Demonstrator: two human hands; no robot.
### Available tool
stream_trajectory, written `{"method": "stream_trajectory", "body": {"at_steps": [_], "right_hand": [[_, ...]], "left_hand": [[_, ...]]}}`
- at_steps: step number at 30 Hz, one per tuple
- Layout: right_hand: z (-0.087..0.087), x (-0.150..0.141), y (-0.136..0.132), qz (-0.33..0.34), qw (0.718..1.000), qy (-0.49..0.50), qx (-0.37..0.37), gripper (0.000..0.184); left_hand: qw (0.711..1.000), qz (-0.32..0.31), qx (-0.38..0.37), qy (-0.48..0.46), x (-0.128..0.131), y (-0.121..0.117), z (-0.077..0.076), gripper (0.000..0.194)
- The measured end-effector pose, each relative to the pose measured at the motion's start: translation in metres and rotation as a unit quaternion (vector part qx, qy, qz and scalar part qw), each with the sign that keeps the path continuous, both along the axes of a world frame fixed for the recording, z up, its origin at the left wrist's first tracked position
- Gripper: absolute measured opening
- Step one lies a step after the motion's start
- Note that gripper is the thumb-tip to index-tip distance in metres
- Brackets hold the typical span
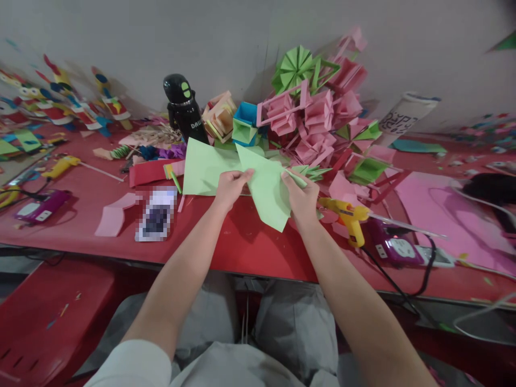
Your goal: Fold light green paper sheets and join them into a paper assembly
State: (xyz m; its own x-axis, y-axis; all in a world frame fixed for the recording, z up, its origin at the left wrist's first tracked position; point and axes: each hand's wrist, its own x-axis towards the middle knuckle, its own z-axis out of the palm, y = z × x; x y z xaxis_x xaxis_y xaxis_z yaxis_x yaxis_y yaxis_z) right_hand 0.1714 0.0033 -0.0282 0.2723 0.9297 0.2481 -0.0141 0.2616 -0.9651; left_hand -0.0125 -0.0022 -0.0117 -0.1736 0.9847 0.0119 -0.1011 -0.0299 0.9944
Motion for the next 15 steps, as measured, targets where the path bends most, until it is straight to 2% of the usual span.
{"method": "stream_trajectory", "body": {"at_steps": [2,7,12,13,15], "right_hand": [[0.0012,-0.0008,-0.001,-0.008,1.0,0.022,-0.011,0.043],[0.006,-0.0027,-0.0022,-0.02,0.997,0.068,-0.019,0.042],[0.0051,-0.0018,-0.0017,-0.02,0.998,0.062,-0.016,0.04],[0.0045,-0.0015,-0.0014,-0.019,0.998,0.063,-0.013,0.039],[0.0033,-0.0009,-0.0005,-0.02,0.997,0.073,-0.006,0.038]], "left_hand": [[1.0,0.001,-0.009,0.002,0.0006,-0.0009,0.0014,0.056],[0.995,-0.081,-0.019,-0.062,0.0036,-0.0025,0.0031,0.051],[1.0,-0.019,-0.004,0.015,0.0029,-0.0027,0.001,0.057],[1.0,-0.021,-0.004,0.015,0.0028,-0.0029,0.001,0.057],[0.998,-0.064,-0.01,-0.014,0.003,-0.0034,0.0014,0.05]]}}
